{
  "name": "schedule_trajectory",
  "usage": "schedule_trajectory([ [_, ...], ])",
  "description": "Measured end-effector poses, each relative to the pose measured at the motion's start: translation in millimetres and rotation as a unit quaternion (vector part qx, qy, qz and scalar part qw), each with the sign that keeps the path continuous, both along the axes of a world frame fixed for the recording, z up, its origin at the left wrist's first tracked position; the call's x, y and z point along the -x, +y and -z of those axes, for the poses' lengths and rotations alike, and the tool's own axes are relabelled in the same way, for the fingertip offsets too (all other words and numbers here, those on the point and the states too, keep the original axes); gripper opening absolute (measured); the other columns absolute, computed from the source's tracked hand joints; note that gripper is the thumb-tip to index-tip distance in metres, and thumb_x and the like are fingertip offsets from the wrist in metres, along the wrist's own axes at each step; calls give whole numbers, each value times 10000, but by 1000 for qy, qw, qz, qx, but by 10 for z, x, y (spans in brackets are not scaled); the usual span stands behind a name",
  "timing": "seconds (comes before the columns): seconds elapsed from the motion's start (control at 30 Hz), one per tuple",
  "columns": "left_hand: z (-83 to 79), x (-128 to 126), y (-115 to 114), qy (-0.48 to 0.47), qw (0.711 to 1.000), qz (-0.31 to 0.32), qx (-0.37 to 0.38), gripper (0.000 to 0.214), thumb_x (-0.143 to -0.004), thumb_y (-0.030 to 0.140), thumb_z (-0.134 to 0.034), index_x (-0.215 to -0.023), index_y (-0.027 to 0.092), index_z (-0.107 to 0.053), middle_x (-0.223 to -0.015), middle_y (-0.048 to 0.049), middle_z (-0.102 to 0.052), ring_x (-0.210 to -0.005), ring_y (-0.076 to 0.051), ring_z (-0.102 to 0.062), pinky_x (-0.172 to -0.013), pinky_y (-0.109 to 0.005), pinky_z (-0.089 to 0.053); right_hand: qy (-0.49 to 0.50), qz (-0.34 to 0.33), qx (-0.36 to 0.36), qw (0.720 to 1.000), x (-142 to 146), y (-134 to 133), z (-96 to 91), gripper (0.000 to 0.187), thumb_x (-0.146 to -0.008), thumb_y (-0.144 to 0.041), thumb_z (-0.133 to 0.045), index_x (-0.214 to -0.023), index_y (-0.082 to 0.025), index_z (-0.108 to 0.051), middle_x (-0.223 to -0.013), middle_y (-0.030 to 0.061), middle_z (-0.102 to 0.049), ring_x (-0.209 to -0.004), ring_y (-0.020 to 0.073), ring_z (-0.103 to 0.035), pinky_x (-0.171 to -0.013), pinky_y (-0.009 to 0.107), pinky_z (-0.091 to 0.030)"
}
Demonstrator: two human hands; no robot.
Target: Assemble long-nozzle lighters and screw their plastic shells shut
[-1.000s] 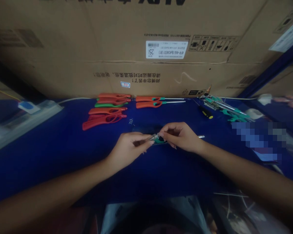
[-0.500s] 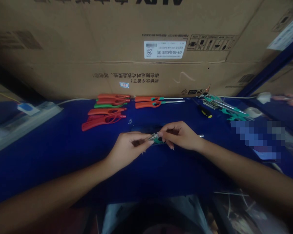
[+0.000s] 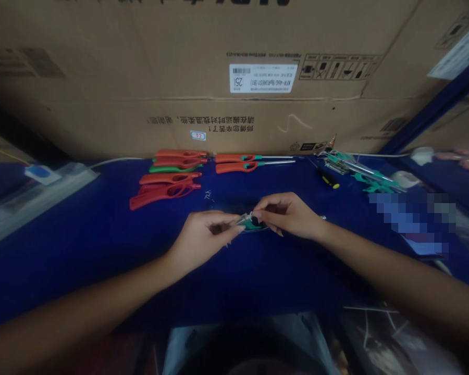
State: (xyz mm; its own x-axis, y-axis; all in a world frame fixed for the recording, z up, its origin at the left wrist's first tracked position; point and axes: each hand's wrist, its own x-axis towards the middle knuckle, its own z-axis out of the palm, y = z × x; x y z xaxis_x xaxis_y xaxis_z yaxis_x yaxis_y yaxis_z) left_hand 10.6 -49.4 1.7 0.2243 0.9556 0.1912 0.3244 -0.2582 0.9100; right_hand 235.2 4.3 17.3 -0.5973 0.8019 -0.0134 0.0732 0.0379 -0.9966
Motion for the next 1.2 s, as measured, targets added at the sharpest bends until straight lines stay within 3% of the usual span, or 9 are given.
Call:
schedule_trajectory([
  [0.23,50,6,14,1,1000,14,-1,211,-864,289,-742,-1042,199,-811,-804,-32,-751,-593,-109,-615,-549,-213,-512,-15,3,-24,1000,9,-32,19,317,-776,-417,-809,-821,-122,-701,-520,-55,-545,-408,45,-461,-385,169,-396],
  [0.6,40,21,-10,23,1000,15,-6,217,-871,303,-735,-1052,212,-813,-771,-27,-717,-585,-101,-595,-548,-208,-482,-22,-17,-40,999,-2,-22,46,266,-825,-376,-762,-846,-120,-691,-525,-50,-564,-429,53,-499,-423,173,-426],
  [0.93,36,-18,22,3,1000,6,6,184,-839,295,-755,-977,191,-816,-775,-24,-750,-576,-105,-600,-541,-205,-506,-11,2,13,1000,17,46,7,360,-783,-484,-781,-796,-135,-698,-490,-47,-574,-403,68,-505,-402,190,-457],
  [1.2,10,-27,4,25,1000,0,-7,172,-825,265,-758,-970,195,-819,-785,-20,-763,-570,-102,-590,-524,-202,-481,-58,19,12,998,33,27,-29,326,-739,-422,-830,-796,-127,-704,-477,-69,-536,-362,35,-414,-327,159,-275],
])
